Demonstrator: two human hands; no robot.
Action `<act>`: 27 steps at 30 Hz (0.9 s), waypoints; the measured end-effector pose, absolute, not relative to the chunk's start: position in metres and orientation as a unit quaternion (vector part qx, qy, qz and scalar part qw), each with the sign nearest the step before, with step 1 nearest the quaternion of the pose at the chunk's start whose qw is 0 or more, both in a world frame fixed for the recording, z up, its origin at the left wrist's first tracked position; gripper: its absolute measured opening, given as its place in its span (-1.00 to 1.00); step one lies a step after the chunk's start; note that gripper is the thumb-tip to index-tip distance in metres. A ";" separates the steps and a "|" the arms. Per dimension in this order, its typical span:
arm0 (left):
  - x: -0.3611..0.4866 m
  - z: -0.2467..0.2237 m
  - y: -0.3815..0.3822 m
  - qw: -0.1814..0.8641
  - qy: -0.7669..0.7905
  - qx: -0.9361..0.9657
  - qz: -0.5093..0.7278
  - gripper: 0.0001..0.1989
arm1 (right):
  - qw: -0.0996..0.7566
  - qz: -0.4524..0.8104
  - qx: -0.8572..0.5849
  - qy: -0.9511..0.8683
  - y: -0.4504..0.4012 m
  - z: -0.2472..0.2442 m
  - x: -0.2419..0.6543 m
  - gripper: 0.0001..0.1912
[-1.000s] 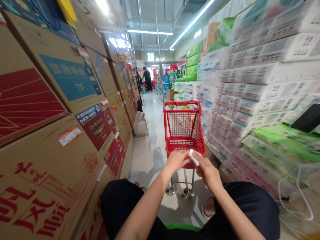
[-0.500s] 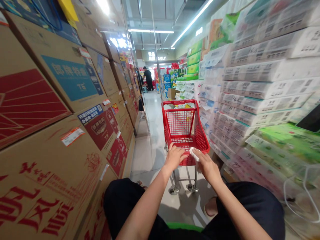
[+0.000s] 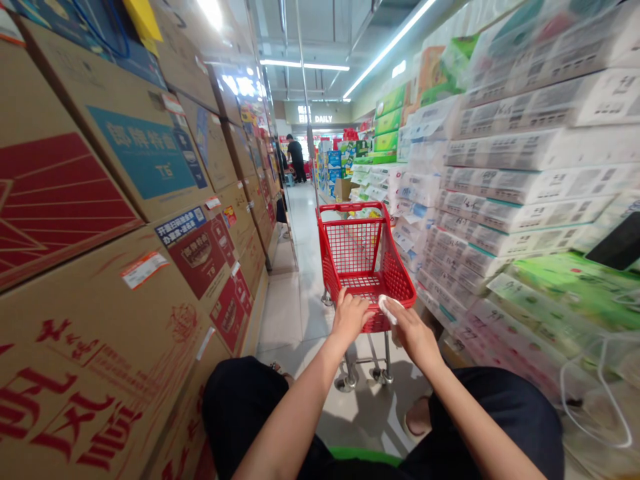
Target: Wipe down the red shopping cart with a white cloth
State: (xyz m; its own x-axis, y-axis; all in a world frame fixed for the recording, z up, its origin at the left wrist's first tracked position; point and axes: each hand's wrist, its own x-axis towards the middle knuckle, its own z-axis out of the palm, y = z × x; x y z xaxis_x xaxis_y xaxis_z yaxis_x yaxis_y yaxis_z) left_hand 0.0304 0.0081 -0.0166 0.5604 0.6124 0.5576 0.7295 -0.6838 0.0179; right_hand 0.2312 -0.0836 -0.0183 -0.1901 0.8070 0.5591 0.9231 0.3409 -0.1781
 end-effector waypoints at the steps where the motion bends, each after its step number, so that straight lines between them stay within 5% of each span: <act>1: 0.028 -0.017 0.008 0.114 -0.382 -0.876 -0.270 -0.77 | 0.285 -0.098 -0.566 -0.767 -0.085 -0.017 0.239 -0.27; 27: 0.054 -0.020 0.000 0.095 -0.416 -0.863 -0.270 -0.80 | 0.318 -0.131 -0.597 -0.724 -0.075 -0.022 0.259 -0.32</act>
State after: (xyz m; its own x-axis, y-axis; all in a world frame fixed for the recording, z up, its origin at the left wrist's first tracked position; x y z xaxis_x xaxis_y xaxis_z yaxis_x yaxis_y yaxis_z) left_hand 0.0541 0.0005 -0.0199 0.5074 0.6670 0.5457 0.7700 -0.6352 0.0604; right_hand 0.2591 -0.0747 -0.0223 -0.0840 0.7816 0.6181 0.9487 0.2524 -0.1903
